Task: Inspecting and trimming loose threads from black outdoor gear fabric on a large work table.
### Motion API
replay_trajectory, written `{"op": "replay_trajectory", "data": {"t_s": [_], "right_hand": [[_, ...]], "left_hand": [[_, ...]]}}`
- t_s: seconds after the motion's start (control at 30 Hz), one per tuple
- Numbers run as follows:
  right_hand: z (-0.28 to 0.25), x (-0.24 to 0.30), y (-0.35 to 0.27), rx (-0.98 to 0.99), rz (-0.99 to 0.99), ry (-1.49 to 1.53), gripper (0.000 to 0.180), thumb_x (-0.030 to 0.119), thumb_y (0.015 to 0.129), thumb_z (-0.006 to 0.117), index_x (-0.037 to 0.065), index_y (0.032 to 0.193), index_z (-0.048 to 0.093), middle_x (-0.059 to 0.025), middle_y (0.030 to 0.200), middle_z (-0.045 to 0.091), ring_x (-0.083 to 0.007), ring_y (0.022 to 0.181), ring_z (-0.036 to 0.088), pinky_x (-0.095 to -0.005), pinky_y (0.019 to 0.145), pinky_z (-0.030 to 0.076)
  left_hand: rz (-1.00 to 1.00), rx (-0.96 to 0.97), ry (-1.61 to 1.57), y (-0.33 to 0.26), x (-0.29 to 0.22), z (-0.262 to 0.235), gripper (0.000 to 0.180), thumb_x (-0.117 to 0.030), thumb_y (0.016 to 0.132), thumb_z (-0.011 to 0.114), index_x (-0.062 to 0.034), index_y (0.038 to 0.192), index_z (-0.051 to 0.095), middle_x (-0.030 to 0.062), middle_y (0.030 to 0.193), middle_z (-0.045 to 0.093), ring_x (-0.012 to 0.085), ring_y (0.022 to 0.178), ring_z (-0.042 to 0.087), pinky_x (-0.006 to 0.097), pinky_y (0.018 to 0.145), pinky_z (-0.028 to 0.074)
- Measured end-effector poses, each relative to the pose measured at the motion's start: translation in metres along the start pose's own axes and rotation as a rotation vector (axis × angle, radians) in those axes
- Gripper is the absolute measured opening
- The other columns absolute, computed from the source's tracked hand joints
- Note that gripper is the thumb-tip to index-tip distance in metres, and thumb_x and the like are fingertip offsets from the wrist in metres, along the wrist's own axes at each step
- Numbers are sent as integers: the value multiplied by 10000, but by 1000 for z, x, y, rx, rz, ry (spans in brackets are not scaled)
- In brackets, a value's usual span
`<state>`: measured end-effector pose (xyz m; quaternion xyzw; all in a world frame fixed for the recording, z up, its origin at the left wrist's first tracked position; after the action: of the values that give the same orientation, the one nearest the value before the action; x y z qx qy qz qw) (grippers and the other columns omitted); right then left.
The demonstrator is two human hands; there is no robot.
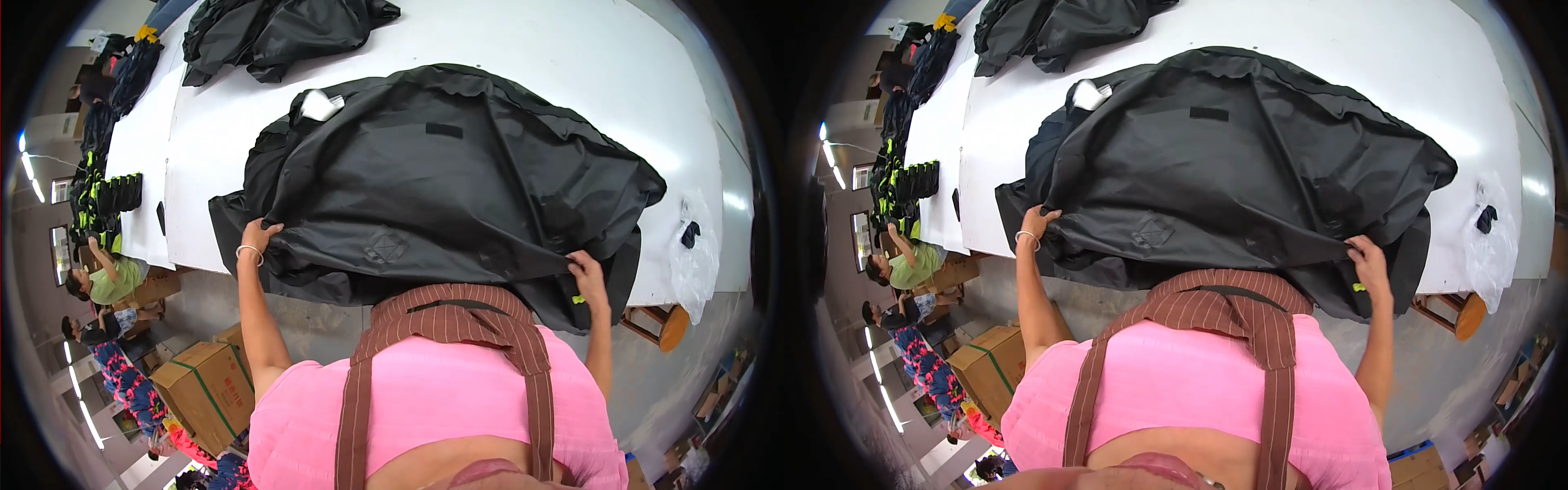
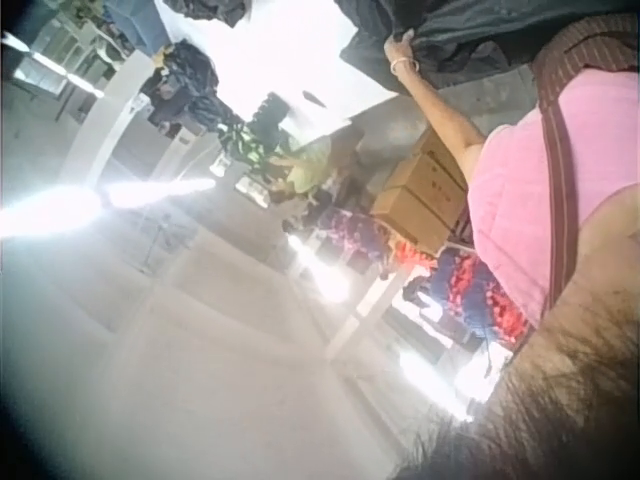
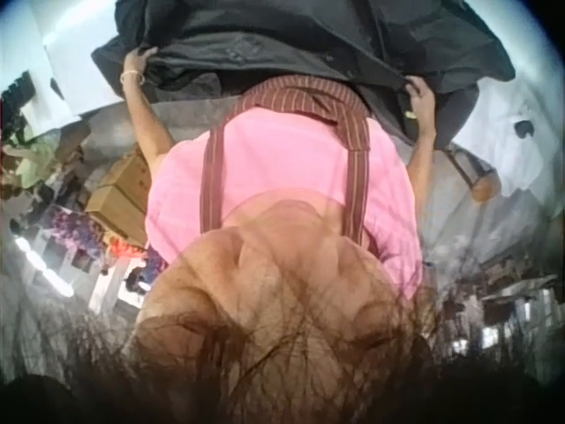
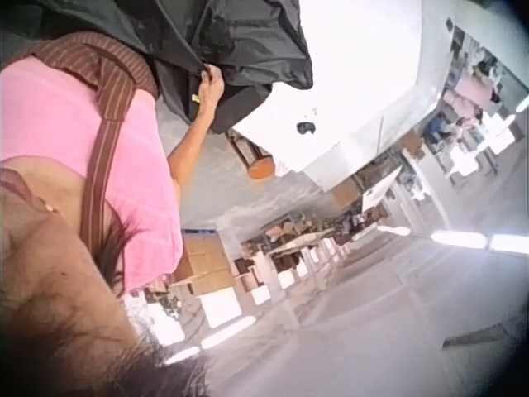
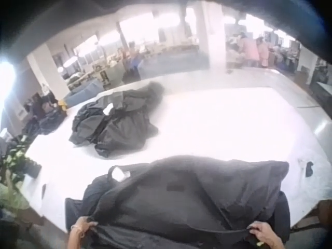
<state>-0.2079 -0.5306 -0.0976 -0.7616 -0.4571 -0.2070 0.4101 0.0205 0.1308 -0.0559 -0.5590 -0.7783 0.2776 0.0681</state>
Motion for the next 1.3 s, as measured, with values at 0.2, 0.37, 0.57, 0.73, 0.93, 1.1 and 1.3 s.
{"op": "replay_trajectory", "data": {"t_s": [0.2, 0.37, 0.57, 0.73, 0.93, 1.1, 1.3], "right_hand": [[10, -15, -12, -146, -166, -12, 166, -22, 776, 580, -14, 942, 592, -143, 845, 552, -304, 816, 580, -313, 728, 439], [12, -10, -16, -214, -214, -92, 154, 12, 787, 592, -3, 940, 581, -146, 824, 516, -343, 792, 555, -358, 708, 433], [10, -7, -35, -345, -235, -21, 121, 2, 799, 607, 7, 920, 605, -136, 811, 515, -318, 779, 554, -347, 697, 429], [5, 10, -50, -547, -294, 6, 157, -40, 774, 591, 37, 905, 631, -108, 795, 526, -303, 738, 578, -350, 646, 447], [-22, 40, -46, -816, -352, 21, 227, -58, 737, 560, 78, 899, 644, -80, 802, 538, -300, 737, 600, -373, 622, 470], [-46, 74, -14, -873, -341, -162, 181, 28, 789, 576, 132, 912, 659, -56, 841, 568, -308, 776, 610, -393, 640, 484], [-54, 140, -8, -887, -409, -16, 222, 101, 877, 596, 165, 1074, 677, -45, 1006, 567, -260, 801, 617, -345, 669, 490]], "left_hand": [[477, -609, 383, -31, -150, -84, 371, -282, 833, 648, -118, 1164, 609, 160, 1048, 625, 328, 999, 590, 408, 832, 477], [1159, -323, 58, -20, -321, -4, 477, -281, 832, 663, -138, 1269, 539, 145, 1334, 491, 349, 1224, 462, 415, 1008, 387], [705, -197, 502, 57, -372, 78, 785, -539, 814, 614, -262, 1462, 270, 101, 1524, 247, 330, 1385, 260, 621, 1064, 207], [603, -68, 510, 100, -358, 104, 743, -539, 800, 622, -191, 1406, 368, 119, 1371, 479, 319, 1260, 462, 541, 1005, 343], [822, -132, 105, 110, -348, 37, 364, -272, 872, 608, 21, 1085, 634, 119, 960, 690, 282, 918, 653, 326, 818, 487], [630, 484, -918, 55, -288, -14, 276, -139, 905, 551, 13, 1129, 605, 67, 976, 664, 158, 873, 648, 283, 804, 519], [546, 798, -1256, -29, -248, 29, 265, -144, 951, 509, 6, 1158, 580, 75, 1034, 665, 174, 910, 650, 308, 833, 521]]}}
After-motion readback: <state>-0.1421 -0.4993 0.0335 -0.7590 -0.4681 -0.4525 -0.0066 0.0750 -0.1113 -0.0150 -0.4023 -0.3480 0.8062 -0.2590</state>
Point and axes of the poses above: each hand's wrist, its own y-axis towards the middle knuckle, its own z-axis out of the palm, x = y × z, the point moved 6 cm from there along y, towards the middle knuckle
